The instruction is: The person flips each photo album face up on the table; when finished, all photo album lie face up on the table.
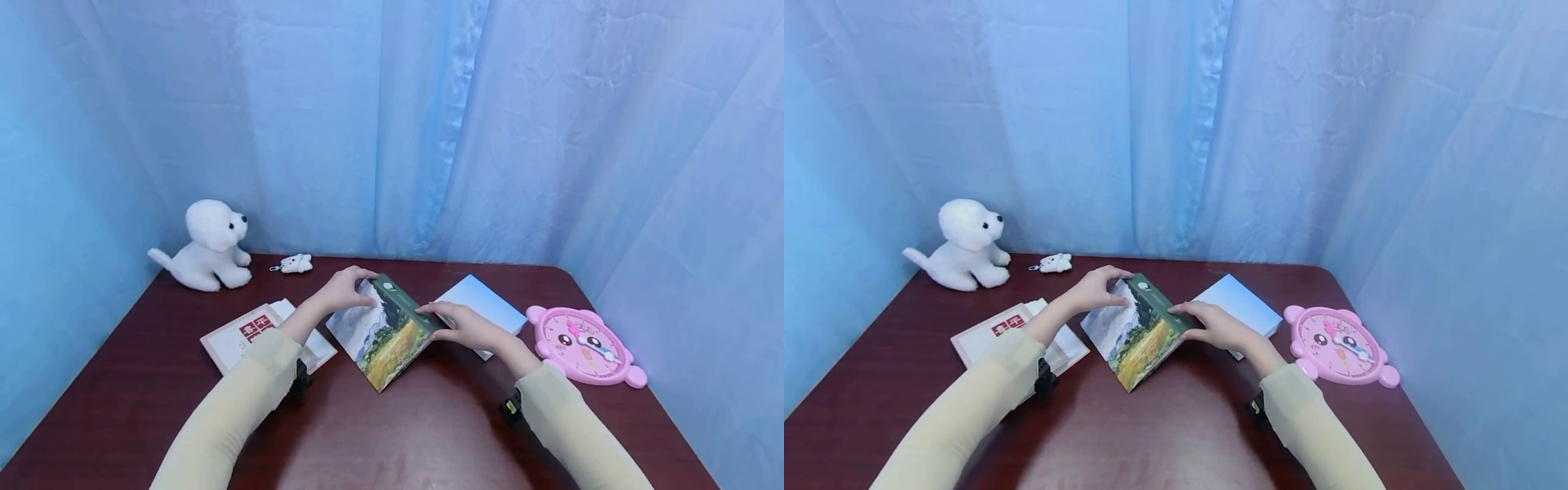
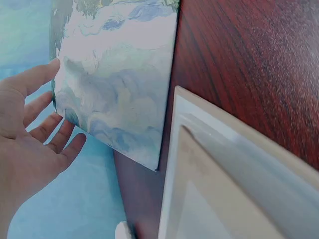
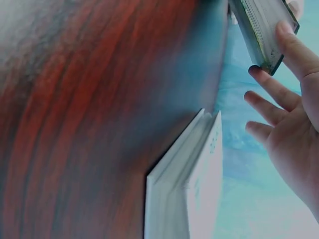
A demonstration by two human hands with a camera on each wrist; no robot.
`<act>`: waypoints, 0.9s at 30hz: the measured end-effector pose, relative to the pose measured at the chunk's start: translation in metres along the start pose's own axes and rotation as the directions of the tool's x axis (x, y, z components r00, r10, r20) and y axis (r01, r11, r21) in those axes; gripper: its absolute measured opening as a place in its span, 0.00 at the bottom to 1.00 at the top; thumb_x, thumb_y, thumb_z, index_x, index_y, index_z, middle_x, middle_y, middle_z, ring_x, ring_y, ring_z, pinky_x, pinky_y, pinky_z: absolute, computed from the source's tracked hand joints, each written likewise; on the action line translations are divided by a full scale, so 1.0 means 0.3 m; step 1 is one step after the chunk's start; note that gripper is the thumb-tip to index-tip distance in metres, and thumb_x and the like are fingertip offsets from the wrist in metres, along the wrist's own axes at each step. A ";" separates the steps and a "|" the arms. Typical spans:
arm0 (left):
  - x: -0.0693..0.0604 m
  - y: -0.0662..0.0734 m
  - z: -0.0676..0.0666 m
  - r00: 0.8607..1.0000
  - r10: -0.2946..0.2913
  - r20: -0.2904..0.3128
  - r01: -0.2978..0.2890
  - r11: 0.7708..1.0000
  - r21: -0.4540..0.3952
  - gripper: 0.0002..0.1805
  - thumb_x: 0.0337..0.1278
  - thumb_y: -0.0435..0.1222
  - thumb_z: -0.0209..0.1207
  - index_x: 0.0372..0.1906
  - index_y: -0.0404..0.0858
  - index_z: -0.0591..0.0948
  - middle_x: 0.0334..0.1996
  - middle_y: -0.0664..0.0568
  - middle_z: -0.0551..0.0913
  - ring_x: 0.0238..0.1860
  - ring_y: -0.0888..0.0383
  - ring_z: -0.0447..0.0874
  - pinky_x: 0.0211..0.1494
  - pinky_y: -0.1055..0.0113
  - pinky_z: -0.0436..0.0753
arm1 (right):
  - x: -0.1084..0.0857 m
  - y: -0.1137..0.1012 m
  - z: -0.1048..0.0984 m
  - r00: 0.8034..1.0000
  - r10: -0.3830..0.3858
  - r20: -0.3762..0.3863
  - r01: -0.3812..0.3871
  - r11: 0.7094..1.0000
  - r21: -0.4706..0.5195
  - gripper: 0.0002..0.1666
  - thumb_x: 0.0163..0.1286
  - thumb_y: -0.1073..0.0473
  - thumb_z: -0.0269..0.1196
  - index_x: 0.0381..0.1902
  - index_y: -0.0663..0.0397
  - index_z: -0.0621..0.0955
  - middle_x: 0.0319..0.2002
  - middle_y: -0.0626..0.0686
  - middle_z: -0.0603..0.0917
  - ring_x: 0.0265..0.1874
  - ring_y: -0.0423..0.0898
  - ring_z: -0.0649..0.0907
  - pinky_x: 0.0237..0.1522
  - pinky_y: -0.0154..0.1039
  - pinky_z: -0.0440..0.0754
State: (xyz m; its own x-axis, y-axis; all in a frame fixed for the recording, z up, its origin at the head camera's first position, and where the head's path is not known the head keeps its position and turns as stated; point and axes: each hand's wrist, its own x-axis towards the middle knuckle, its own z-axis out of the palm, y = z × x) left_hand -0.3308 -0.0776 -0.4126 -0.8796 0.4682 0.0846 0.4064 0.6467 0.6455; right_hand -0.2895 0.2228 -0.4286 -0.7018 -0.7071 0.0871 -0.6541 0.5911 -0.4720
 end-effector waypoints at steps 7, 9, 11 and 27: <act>-0.009 0.024 -0.017 0.996 0.037 -0.080 -0.034 0.999 0.035 0.26 0.53 0.44 0.66 0.57 0.41 0.78 0.45 0.47 0.78 0.42 0.52 0.73 0.44 0.59 0.73 | -0.011 -0.042 -0.030 1.000 -0.007 0.012 0.006 0.998 0.057 0.34 0.61 0.39 0.62 0.65 0.37 0.71 0.59 0.48 0.75 0.53 0.44 0.76 0.53 0.53 0.75; -0.010 0.032 -0.019 0.994 0.040 -0.098 -0.037 0.999 0.030 0.26 0.52 0.46 0.66 0.56 0.41 0.79 0.42 0.47 0.79 0.37 0.54 0.70 0.40 0.60 0.70 | -0.015 -0.053 -0.039 1.000 -0.006 0.015 0.005 0.998 0.056 0.35 0.60 0.38 0.62 0.65 0.36 0.71 0.60 0.47 0.74 0.53 0.42 0.76 0.53 0.51 0.76; -0.011 0.040 -0.019 0.993 0.041 -0.115 -0.038 0.999 0.026 0.25 0.51 0.47 0.66 0.55 0.42 0.80 0.41 0.47 0.79 0.37 0.55 0.70 0.40 0.62 0.70 | -0.019 -0.065 -0.046 1.000 -0.012 0.017 0.011 0.998 0.055 0.36 0.60 0.37 0.62 0.65 0.36 0.70 0.60 0.46 0.74 0.52 0.41 0.76 0.52 0.49 0.76; -0.056 0.108 -0.044 0.983 -0.006 -0.183 0.001 1.000 -0.028 0.35 0.48 0.45 0.69 0.62 0.38 0.73 0.44 0.49 0.78 0.41 0.51 0.76 0.40 0.62 0.75 | -0.049 -0.134 -0.089 0.995 -0.070 -0.069 0.077 0.992 0.103 0.38 0.57 0.43 0.67 0.66 0.37 0.69 0.64 0.44 0.70 0.59 0.43 0.73 0.52 0.47 0.77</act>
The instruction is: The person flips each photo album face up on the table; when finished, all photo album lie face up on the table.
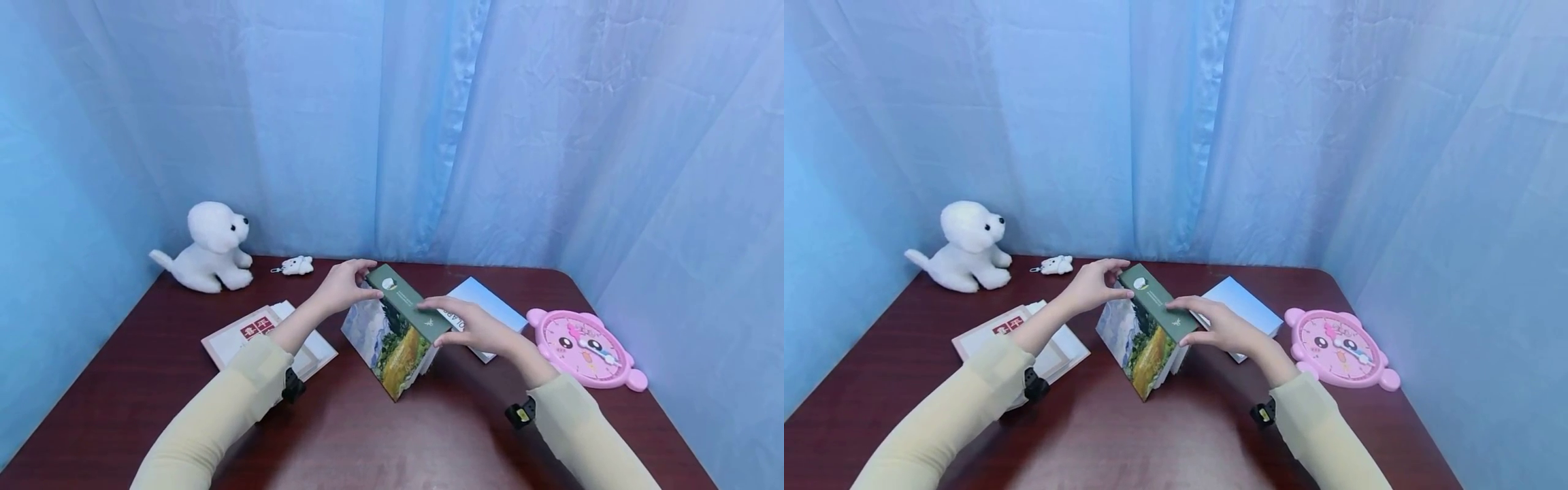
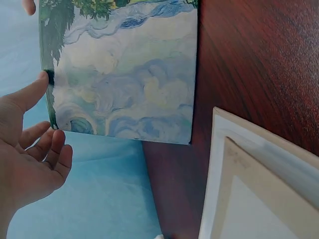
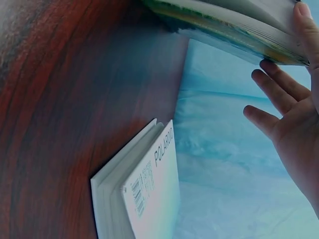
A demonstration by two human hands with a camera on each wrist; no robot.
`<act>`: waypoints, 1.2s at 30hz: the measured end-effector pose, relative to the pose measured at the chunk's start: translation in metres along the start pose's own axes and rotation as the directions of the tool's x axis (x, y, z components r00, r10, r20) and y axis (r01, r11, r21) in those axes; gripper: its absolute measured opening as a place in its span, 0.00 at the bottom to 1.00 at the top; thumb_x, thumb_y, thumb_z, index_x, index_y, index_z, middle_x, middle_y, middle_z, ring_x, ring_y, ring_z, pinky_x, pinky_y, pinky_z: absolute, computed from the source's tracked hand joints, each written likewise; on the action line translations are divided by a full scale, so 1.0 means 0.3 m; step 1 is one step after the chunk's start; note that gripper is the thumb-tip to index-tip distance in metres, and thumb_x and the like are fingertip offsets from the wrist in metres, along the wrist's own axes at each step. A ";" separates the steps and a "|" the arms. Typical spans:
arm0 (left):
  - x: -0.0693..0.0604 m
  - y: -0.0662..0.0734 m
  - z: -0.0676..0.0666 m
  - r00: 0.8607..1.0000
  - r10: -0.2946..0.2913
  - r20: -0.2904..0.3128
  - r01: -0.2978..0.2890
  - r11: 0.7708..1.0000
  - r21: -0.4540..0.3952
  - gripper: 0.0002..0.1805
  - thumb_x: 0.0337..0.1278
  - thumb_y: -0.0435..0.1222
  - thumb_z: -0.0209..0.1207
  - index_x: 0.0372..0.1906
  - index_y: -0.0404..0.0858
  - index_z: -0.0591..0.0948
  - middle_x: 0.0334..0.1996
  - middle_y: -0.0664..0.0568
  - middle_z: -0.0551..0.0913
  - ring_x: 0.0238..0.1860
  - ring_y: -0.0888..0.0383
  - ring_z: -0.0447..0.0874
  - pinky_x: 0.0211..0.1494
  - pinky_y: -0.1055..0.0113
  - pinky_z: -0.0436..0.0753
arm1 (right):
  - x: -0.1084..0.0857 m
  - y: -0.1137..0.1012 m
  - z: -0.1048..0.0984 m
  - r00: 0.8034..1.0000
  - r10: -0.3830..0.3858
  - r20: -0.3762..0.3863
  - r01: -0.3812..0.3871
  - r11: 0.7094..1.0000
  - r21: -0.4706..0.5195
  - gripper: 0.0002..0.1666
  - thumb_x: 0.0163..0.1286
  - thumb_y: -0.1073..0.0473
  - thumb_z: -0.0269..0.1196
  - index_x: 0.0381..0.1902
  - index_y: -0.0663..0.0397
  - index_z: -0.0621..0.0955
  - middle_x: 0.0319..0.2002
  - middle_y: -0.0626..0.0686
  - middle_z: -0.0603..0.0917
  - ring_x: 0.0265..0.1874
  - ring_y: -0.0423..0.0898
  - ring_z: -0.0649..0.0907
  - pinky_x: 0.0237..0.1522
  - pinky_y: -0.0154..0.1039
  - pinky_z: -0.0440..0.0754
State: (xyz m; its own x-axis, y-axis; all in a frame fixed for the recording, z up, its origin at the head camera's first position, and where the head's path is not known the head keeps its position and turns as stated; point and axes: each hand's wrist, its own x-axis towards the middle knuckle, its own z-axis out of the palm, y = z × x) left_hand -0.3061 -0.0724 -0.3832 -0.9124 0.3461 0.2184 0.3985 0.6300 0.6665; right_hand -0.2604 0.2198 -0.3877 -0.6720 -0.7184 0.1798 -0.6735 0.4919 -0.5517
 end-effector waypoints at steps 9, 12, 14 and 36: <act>-0.017 0.035 -0.023 1.000 -0.009 -0.023 0.009 1.000 -0.003 0.35 0.46 0.46 0.70 0.62 0.42 0.74 0.46 0.50 0.79 0.39 0.57 0.79 0.38 0.64 0.78 | -0.011 -0.074 -0.024 0.997 -0.010 -0.070 0.014 0.998 0.059 0.42 0.54 0.60 0.71 0.66 0.56 0.68 0.63 0.54 0.72 0.57 0.50 0.74 0.51 0.44 0.77; -0.020 0.042 -0.033 0.999 -0.015 -0.033 0.015 1.000 -0.015 0.34 0.46 0.46 0.70 0.62 0.42 0.74 0.46 0.51 0.79 0.41 0.56 0.80 0.38 0.64 0.79 | -0.011 -0.129 -0.043 0.997 -0.021 -0.072 0.027 0.997 0.074 0.41 0.54 0.63 0.71 0.65 0.61 0.68 0.63 0.58 0.72 0.57 0.52 0.74 0.54 0.42 0.76; -0.023 0.045 -0.041 0.999 -0.020 -0.038 0.019 0.999 -0.025 0.34 0.47 0.47 0.70 0.62 0.43 0.74 0.46 0.51 0.79 0.42 0.55 0.80 0.39 0.63 0.79 | -0.011 -0.139 -0.047 0.997 -0.031 -0.073 0.037 0.996 0.087 0.41 0.54 0.64 0.70 0.66 0.62 0.67 0.63 0.58 0.71 0.59 0.52 0.73 0.58 0.44 0.74; -0.065 0.105 -0.076 0.996 -0.012 -0.091 0.000 0.990 -0.138 0.39 0.43 0.48 0.71 0.64 0.48 0.71 0.48 0.49 0.75 0.41 0.56 0.82 0.41 0.64 0.82 | -0.018 -0.132 -0.011 0.995 -0.032 -0.095 0.060 0.948 0.313 0.59 0.45 0.70 0.75 0.72 0.58 0.55 0.68 0.58 0.64 0.64 0.56 0.69 0.61 0.58 0.69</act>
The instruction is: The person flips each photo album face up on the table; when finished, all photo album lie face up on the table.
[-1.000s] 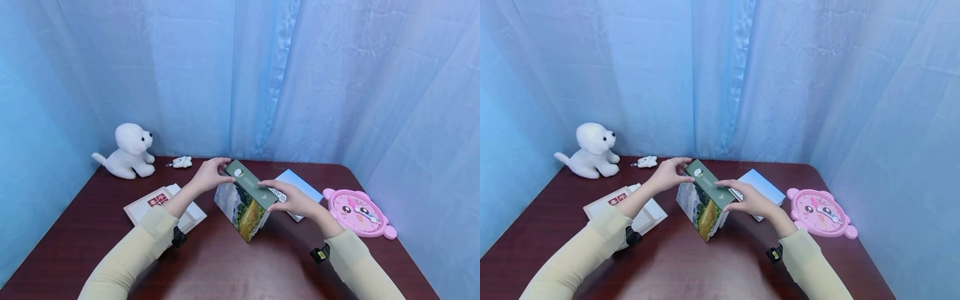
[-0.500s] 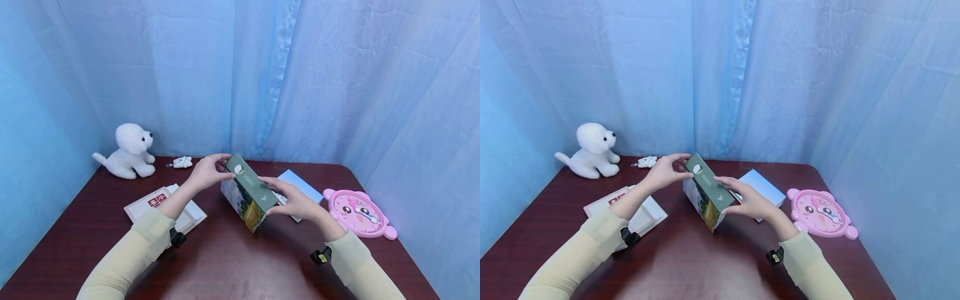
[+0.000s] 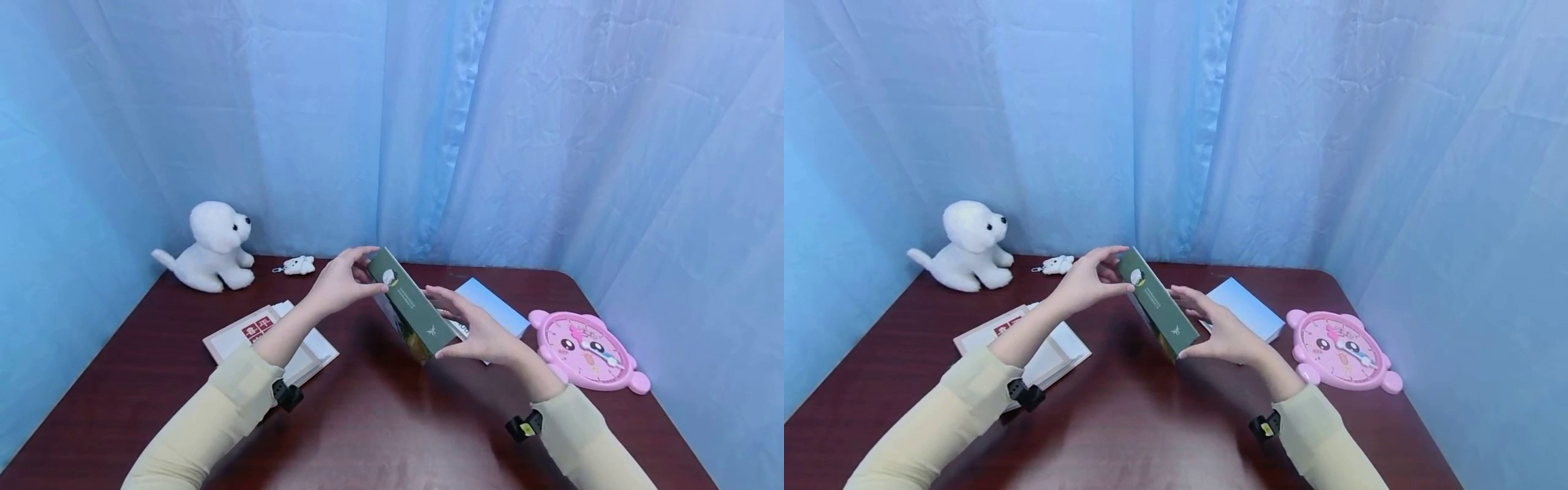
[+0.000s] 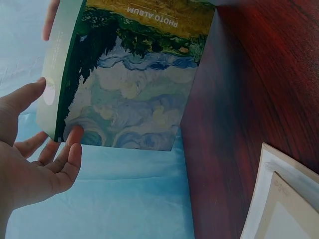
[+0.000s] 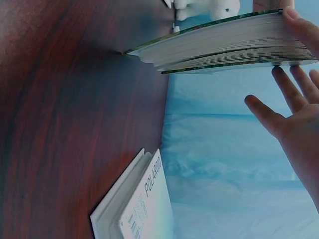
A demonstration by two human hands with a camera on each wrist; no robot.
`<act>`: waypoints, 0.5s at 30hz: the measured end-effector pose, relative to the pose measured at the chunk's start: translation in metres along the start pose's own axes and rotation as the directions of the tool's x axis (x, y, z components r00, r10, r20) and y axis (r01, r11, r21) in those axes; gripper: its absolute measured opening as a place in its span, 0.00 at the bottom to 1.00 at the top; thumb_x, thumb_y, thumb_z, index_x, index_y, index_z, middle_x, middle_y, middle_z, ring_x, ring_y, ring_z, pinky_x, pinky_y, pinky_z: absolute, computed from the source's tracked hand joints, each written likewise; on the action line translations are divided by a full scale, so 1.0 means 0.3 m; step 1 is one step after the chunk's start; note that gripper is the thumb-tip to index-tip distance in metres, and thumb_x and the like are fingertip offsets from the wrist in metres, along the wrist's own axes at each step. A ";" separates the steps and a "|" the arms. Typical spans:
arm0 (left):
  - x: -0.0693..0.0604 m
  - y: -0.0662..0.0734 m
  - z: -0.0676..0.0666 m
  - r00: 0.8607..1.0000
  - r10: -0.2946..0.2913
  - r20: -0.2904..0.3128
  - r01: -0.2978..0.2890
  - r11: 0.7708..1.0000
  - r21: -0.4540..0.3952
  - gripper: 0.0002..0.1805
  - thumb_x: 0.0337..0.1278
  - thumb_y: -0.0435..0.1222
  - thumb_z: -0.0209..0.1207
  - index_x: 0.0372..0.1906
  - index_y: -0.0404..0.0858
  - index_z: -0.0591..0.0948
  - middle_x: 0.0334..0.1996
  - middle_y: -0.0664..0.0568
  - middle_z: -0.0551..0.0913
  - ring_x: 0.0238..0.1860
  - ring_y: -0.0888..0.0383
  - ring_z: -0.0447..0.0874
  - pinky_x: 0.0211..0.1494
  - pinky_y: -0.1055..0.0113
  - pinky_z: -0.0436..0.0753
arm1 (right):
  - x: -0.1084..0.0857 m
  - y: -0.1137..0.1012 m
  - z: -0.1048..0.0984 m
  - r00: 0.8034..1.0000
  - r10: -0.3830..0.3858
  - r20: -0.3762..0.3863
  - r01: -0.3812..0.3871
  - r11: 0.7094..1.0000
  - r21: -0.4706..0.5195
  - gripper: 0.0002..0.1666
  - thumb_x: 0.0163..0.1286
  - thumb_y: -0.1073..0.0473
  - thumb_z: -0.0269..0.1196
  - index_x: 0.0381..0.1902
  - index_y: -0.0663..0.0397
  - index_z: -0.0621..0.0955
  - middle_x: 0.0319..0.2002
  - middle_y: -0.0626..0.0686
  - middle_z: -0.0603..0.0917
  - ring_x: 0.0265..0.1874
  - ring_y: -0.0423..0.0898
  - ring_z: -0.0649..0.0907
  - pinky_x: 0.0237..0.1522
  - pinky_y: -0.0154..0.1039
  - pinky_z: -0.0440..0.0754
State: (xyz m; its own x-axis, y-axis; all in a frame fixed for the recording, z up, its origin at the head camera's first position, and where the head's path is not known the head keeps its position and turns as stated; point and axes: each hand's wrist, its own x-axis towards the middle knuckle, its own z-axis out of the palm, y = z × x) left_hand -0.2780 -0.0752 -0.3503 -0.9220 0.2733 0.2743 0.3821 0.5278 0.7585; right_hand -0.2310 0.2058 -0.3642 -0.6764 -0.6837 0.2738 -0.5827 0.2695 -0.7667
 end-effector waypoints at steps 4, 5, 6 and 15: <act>-0.007 0.001 -0.002 1.000 0.002 -0.007 -0.003 0.999 -0.032 0.36 0.42 0.47 0.71 0.60 0.47 0.73 0.47 0.50 0.76 0.40 0.56 0.81 0.43 0.64 0.82 | -0.004 -0.036 0.007 1.000 0.012 0.002 -0.012 1.000 0.017 0.53 0.46 0.69 0.74 0.69 0.58 0.62 0.66 0.55 0.67 0.62 0.52 0.72 0.60 0.59 0.69; -0.009 0.002 -0.002 1.000 0.004 -0.010 -0.004 0.999 -0.041 0.35 0.42 0.47 0.72 0.59 0.46 0.73 0.46 0.50 0.76 0.40 0.56 0.81 0.43 0.64 0.82 | -0.003 -0.039 0.011 1.000 0.002 0.005 -0.002 1.000 0.024 0.53 0.46 0.69 0.75 0.69 0.58 0.63 0.66 0.54 0.68 0.62 0.50 0.72 0.60 0.59 0.69; -0.011 0.004 -0.003 1.000 0.009 -0.012 -0.009 0.999 -0.051 0.34 0.42 0.46 0.72 0.58 0.46 0.72 0.45 0.50 0.76 0.40 0.56 0.81 0.44 0.64 0.82 | -0.002 -0.042 0.015 1.000 -0.013 0.009 0.013 1.000 0.019 0.52 0.45 0.69 0.75 0.68 0.58 0.64 0.66 0.53 0.68 0.62 0.49 0.72 0.61 0.57 0.69; -0.033 0.018 0.007 0.996 0.026 -0.080 -0.035 0.994 -0.108 0.30 0.41 0.47 0.72 0.50 0.45 0.72 0.40 0.51 0.77 0.37 0.57 0.80 0.41 0.65 0.82 | 0.013 -0.032 0.075 0.987 -0.160 -0.001 0.160 0.987 0.006 0.50 0.42 0.72 0.75 0.64 0.63 0.66 0.67 0.58 0.64 0.66 0.48 0.66 0.66 0.40 0.66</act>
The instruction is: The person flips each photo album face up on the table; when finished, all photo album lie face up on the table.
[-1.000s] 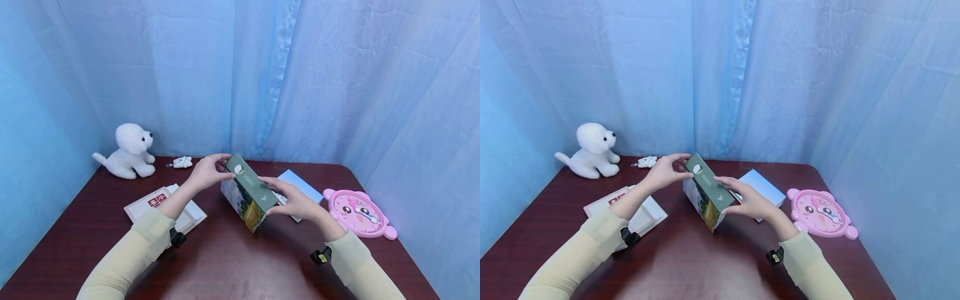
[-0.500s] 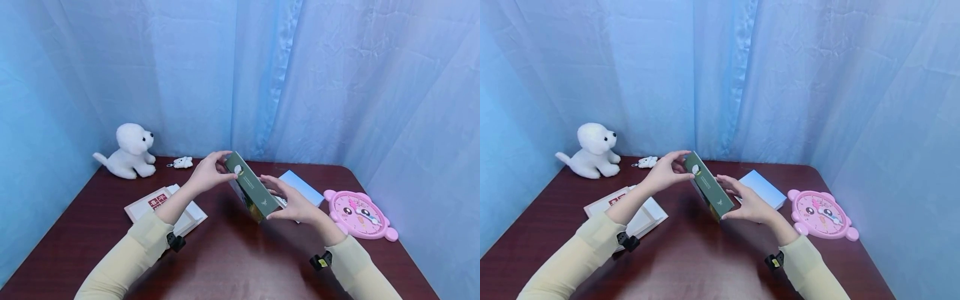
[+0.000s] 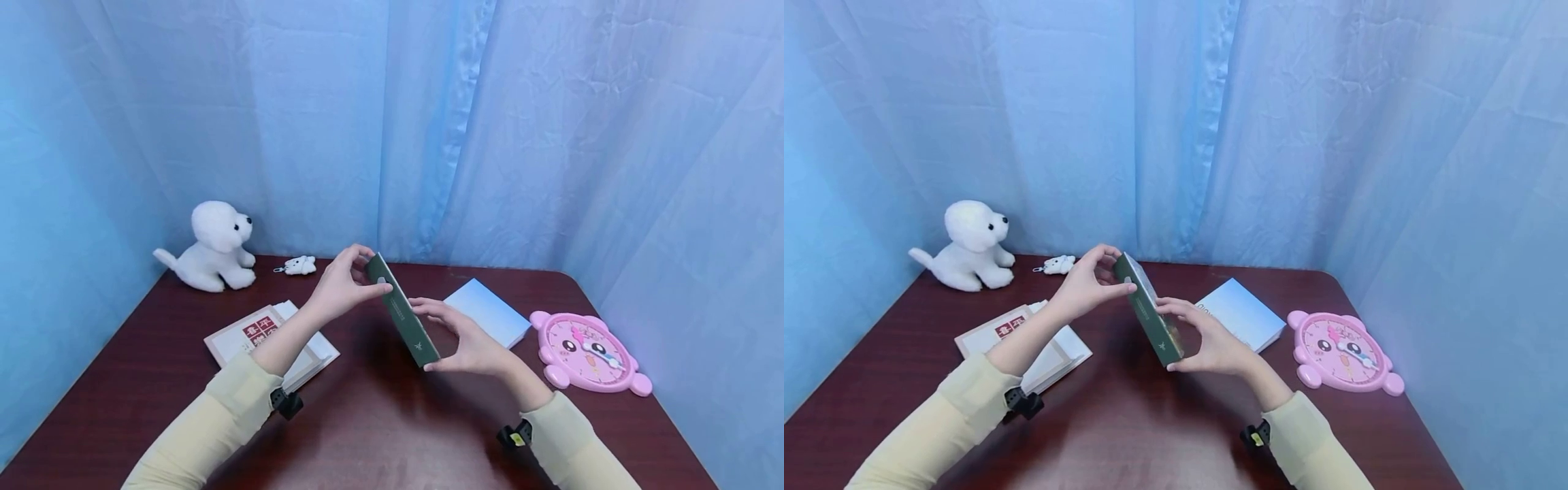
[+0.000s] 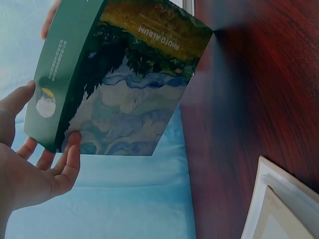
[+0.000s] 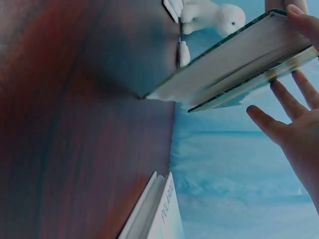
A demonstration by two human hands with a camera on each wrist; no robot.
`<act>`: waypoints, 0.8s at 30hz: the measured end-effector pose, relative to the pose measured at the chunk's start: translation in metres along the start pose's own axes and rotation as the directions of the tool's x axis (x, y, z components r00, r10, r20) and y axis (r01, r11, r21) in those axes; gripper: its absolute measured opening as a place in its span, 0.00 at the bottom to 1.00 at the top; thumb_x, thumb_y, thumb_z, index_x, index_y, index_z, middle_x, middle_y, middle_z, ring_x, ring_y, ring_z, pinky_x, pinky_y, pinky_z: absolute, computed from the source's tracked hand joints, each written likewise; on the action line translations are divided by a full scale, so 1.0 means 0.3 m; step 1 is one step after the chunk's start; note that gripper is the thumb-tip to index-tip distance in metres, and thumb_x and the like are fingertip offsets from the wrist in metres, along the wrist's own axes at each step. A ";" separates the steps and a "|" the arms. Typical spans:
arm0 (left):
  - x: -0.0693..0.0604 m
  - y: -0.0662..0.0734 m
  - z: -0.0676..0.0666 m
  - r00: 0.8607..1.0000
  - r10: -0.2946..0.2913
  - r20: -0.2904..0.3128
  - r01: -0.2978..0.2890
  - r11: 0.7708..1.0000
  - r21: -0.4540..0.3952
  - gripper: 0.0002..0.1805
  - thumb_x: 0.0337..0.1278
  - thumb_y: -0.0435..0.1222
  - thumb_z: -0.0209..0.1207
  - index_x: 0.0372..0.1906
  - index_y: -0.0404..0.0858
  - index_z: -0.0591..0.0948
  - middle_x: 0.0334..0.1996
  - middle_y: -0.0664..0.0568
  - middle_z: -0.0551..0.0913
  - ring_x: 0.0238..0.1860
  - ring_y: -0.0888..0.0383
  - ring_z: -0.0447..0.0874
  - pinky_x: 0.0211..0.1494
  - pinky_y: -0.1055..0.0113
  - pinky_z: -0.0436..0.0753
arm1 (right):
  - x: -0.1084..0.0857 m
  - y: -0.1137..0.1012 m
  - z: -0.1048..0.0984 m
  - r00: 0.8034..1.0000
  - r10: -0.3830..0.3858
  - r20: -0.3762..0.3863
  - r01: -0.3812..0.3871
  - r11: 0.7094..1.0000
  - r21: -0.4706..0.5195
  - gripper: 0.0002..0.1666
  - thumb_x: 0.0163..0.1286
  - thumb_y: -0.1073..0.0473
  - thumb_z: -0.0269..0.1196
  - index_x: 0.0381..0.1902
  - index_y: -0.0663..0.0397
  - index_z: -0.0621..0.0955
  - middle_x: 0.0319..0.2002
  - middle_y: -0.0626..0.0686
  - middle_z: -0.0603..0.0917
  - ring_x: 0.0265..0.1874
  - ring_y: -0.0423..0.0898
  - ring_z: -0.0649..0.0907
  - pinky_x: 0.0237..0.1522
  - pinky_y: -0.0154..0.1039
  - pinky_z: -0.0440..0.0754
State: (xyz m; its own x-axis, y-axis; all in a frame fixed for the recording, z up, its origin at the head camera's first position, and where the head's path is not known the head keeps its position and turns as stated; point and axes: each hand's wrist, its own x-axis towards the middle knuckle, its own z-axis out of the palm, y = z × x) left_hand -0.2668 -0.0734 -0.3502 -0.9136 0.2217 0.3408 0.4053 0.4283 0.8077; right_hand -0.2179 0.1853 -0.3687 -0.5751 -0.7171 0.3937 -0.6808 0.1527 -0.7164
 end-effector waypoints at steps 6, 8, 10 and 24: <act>-0.015 0.007 0.019 0.998 -0.031 -0.053 0.032 0.999 0.023 0.33 0.40 0.49 0.72 0.52 0.45 0.70 0.45 0.52 0.74 0.38 0.57 0.80 0.39 0.63 0.81 | 0.007 0.003 0.027 0.998 0.064 0.004 -0.064 0.998 -0.026 0.51 0.43 0.70 0.76 0.65 0.59 0.64 0.68 0.57 0.63 0.66 0.50 0.64 0.65 0.48 0.66; -0.019 0.010 0.027 0.996 -0.044 -0.074 0.048 0.998 0.045 0.35 0.39 0.51 0.72 0.53 0.44 0.69 0.47 0.52 0.73 0.39 0.56 0.79 0.39 0.64 0.80 | 0.010 0.003 0.033 0.996 0.087 0.005 -0.087 0.996 -0.037 0.51 0.44 0.69 0.75 0.65 0.58 0.63 0.68 0.56 0.62 0.66 0.49 0.64 0.64 0.57 0.65; -0.022 0.012 0.035 0.994 -0.059 -0.093 0.065 0.996 0.060 0.37 0.39 0.52 0.71 0.54 0.44 0.68 0.48 0.52 0.72 0.39 0.56 0.78 0.38 0.64 0.79 | 0.013 0.003 0.039 0.994 0.106 0.006 -0.105 0.993 -0.044 0.51 0.45 0.67 0.75 0.66 0.56 0.63 0.69 0.57 0.61 0.66 0.50 0.63 0.62 0.63 0.64; -0.034 0.024 0.052 0.984 -0.105 -0.143 0.115 0.991 0.064 0.36 0.41 0.54 0.69 0.53 0.44 0.66 0.49 0.50 0.69 0.38 0.54 0.74 0.35 0.64 0.76 | 0.029 0.010 0.070 0.989 0.142 0.049 -0.144 0.988 0.049 0.54 0.47 0.69 0.73 0.68 0.56 0.57 0.73 0.57 0.50 0.68 0.56 0.58 0.59 0.72 0.59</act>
State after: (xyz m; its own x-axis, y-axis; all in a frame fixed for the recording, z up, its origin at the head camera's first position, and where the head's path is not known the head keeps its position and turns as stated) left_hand -0.2540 -0.0589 -0.3555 -0.9463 0.0481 0.3198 0.2991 0.5062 0.8089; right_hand -0.2153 0.1654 -0.3795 -0.6428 -0.7209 0.2591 -0.5677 0.2211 -0.7930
